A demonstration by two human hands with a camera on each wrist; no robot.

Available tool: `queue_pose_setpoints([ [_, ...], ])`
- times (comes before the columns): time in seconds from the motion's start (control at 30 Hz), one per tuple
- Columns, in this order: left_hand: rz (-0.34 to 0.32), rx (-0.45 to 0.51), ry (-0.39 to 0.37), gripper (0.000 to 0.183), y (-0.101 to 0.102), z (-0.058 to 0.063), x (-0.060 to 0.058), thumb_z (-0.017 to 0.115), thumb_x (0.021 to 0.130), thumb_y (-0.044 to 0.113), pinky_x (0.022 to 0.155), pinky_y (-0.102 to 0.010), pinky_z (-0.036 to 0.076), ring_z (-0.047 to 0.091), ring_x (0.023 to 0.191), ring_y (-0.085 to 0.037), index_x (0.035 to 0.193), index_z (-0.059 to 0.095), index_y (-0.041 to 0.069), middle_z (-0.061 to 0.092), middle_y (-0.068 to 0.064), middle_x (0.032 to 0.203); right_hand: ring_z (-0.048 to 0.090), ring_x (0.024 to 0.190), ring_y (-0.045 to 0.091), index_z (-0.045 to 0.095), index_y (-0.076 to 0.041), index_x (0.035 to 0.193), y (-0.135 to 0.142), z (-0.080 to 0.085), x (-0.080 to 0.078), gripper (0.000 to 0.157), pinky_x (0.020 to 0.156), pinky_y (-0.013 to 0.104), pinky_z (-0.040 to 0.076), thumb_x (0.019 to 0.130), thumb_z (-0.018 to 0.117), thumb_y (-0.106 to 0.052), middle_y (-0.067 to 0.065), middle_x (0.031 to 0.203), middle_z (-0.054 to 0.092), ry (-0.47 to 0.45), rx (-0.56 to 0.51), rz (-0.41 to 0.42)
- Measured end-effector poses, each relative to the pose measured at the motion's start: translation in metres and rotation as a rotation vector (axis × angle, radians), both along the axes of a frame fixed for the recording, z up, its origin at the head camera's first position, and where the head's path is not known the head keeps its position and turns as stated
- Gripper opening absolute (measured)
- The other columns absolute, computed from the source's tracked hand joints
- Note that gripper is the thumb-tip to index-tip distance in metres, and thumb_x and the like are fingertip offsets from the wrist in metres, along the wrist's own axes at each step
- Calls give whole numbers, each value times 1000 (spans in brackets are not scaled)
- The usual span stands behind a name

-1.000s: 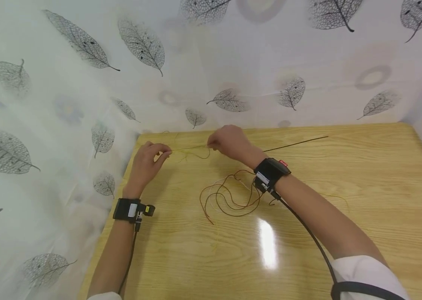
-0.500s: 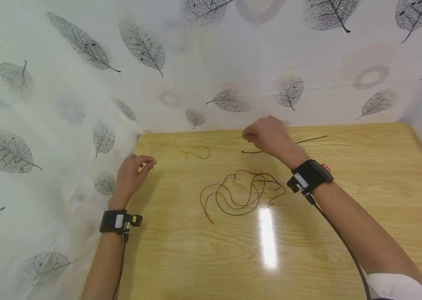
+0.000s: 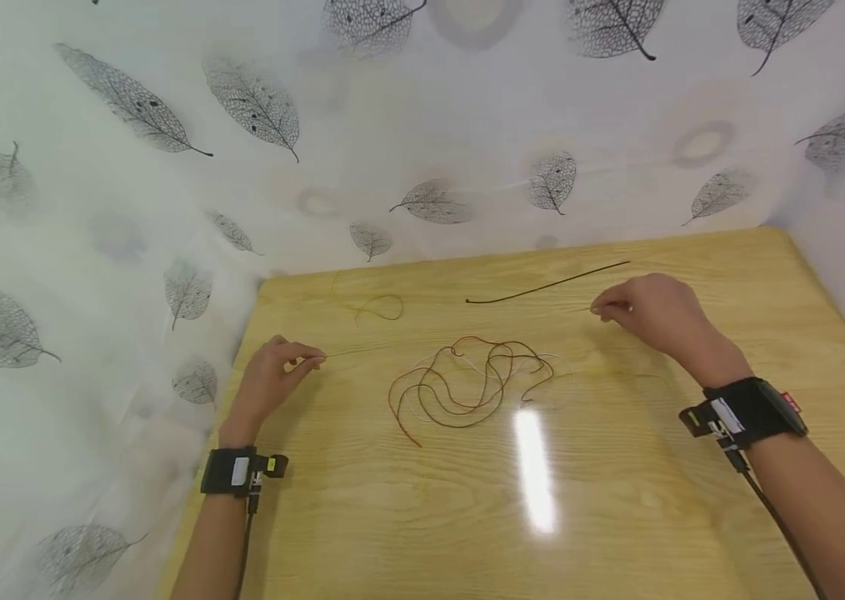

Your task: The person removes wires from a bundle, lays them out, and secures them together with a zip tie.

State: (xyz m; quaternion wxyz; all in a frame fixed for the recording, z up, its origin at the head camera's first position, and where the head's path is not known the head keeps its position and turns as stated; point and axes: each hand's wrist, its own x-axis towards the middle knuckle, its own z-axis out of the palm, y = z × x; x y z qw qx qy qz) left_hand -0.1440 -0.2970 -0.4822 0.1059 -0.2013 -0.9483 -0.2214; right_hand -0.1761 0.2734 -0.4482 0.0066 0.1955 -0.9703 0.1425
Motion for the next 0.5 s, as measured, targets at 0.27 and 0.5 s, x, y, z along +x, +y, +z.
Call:
queue_pose_setpoints([
  [0.27, -58, 20, -98, 13, 18, 1, 13, 76, 85, 22, 58, -29, 49, 56, 72, -10, 97, 79, 19, 75, 8, 88, 37, 41, 13, 77, -16, 107, 42, -11, 31, 21, 37, 27, 24, 87, 72, -22, 7, 66, 70, -7, 22, -82],
  [0.5, -56, -25, -204, 12, 26, -3, 17, 75, 86, 26, 58, -27, 48, 56, 70, -7, 96, 79, 22, 74, 12, 87, 48, 48, 13, 77, -12, 108, 62, -23, 43, 22, 37, 28, 29, 88, 72, -19, 17, 87, 75, -58, 6, -105],
])
